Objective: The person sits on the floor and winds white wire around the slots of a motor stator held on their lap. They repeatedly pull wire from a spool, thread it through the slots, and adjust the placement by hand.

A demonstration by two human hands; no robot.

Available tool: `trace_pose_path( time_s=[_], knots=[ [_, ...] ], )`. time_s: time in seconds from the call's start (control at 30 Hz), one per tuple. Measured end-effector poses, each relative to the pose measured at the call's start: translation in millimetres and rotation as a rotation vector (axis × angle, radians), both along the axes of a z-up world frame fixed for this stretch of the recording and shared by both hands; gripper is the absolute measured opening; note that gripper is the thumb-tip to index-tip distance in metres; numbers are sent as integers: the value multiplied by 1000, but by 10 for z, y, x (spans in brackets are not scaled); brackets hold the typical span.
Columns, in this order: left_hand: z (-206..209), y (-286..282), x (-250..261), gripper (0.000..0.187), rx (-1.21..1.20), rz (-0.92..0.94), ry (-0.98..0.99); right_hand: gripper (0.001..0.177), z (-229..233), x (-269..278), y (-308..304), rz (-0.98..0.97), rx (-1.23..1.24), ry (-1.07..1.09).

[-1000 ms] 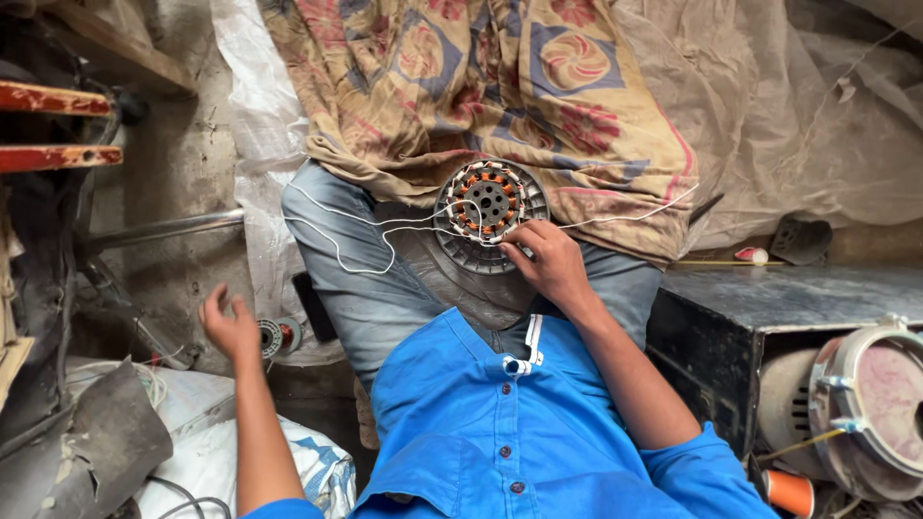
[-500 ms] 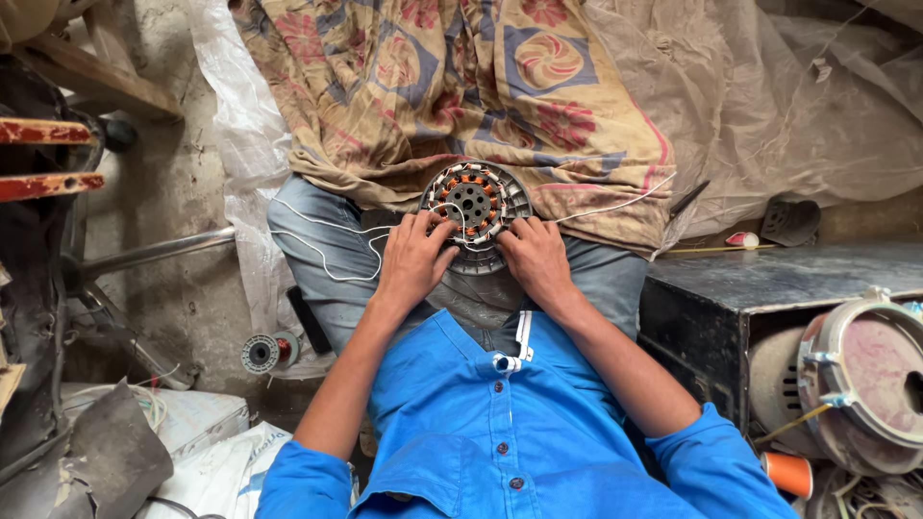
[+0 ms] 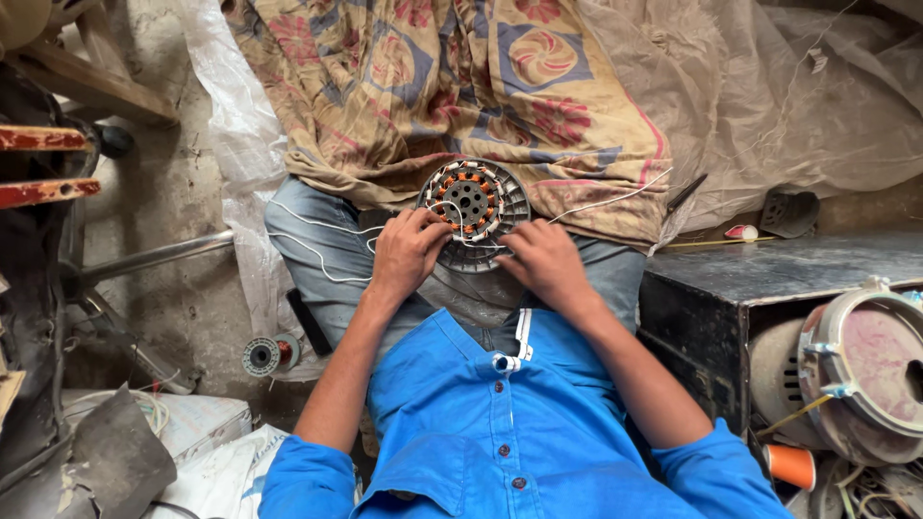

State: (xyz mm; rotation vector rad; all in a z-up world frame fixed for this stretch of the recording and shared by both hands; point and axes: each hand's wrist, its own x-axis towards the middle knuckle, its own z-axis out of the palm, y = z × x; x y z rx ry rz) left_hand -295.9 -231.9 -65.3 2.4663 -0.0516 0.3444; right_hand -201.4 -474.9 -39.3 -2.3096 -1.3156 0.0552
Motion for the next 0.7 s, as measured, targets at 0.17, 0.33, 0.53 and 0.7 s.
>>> trace_pose_path(
  time_s=[0.17,0.33,0.53,0.7],
  knots=[
    [46,2,28,13,2,-18,9,25,-153,-104,342,63,-114,-163],
    [6,-78,28,13,35,-33,8,19,-265,-171,418,76,-151,-292],
    [-18,-124,80,11,-96,-49,53,13,-287,-145,415,97,-141,-343],
    [27,-49,56,16,-384,-46,190,15,-108,-149,415,103,53,-151]
  ],
)
